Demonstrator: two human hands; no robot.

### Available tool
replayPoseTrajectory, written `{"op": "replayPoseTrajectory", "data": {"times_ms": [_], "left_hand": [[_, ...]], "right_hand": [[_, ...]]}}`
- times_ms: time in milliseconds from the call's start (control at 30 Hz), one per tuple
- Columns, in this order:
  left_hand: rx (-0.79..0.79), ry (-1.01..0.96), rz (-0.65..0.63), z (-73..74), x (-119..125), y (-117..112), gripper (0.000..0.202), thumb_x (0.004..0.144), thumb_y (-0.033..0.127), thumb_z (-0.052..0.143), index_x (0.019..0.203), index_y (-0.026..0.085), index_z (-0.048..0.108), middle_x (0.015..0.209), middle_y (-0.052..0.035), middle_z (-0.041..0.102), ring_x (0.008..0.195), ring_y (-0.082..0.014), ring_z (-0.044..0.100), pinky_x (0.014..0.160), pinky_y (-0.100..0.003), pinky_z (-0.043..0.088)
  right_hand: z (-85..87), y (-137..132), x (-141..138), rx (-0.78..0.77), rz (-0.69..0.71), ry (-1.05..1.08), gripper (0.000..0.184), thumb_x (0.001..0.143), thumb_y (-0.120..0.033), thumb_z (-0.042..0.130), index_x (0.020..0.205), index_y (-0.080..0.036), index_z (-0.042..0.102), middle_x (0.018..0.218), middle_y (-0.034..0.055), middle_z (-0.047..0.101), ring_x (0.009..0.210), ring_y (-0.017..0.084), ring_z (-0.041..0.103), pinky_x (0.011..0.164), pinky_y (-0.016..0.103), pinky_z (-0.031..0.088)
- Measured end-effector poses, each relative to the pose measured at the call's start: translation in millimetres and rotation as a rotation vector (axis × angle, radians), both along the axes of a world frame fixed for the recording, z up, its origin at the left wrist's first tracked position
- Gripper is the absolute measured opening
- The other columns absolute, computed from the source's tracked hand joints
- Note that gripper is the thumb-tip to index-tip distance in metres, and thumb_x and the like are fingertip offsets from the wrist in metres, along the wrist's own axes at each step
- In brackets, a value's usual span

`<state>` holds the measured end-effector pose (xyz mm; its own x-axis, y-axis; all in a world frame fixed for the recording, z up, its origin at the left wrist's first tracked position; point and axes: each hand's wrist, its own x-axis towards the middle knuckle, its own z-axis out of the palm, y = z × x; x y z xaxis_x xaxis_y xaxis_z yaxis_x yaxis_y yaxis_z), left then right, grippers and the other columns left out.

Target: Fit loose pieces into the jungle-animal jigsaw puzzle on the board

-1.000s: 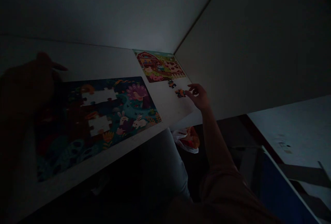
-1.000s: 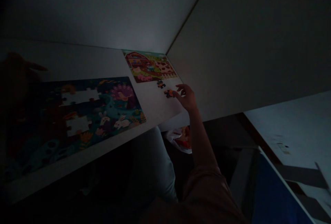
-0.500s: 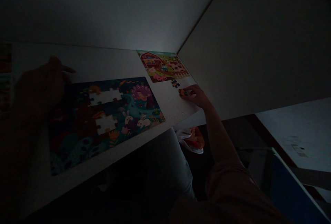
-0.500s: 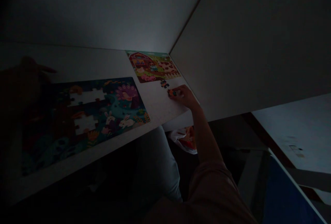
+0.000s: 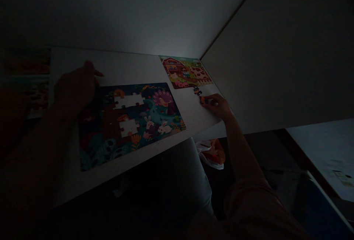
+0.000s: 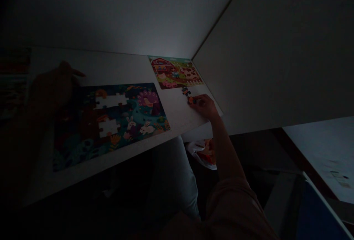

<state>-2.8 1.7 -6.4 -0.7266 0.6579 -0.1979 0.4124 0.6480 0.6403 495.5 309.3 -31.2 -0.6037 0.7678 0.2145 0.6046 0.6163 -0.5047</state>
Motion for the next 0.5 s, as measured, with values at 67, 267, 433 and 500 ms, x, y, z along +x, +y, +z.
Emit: {"op": "replayPoseTrajectory", "data": {"times_ms": [67,267,433,500], "left_hand": [[0.123,0.107,0.0,-3.9,-1,1,0.086,0.107,0.091,0.007,0.122,0.039,0.075,0.107,0.0105,0.08,0.117,-0.0272,0.065,0.11,-0.043,0.048],[0.091,0.236,0.052,-13.3,-5,8,0.08,0.114,0.066,0.01,0.122,0.032,0.082,0.121,-0.0007,0.084,0.11,-0.0266,0.073,0.101,-0.041,0.055],[0.113,0.269,0.034,-12.2,-2,7,0.078,0.116,0.062,0.012,0.126,0.03,0.083,0.12,-0.0021,0.084,0.112,-0.0252,0.073,0.107,-0.039,0.055],[0.14,0.263,0.043,-13.0,-2,6,0.078,0.117,0.062,0.013,0.125,0.029,0.083,0.116,-0.0027,0.084,0.11,-0.0243,0.074,0.105,-0.038,0.055]], "right_hand": [[-0.8,4,2,-0.032,0.013,0.025,0.061,0.08,-0.07,0.092,0.119,-0.024,0.085,0.124,0.015,0.076,0.084,0.022,0.069,0.082,0.045,0.064],[3.8,2,-1,-0.025,0.056,0.071,0.062,0.077,-0.078,0.093,0.106,-0.024,0.082,0.113,0.0117,0.078,0.077,0.021,0.07,0.076,0.044,0.065],[30.6,-37,-47,0.142,0.255,0.148,0.05,0.086,-0.062,0.095,0.12,-0.028,0.081,0.121,0.009,0.079,0.081,0.021,0.072,0.073,0.042,0.066],[45.5,-59,-83,0.211,0.396,0.159,0.048,0.088,-0.058,0.097,0.124,-0.03,0.081,0.123,0.0081,0.08,0.085,0.022,0.073,0.074,0.042,0.066]]}}
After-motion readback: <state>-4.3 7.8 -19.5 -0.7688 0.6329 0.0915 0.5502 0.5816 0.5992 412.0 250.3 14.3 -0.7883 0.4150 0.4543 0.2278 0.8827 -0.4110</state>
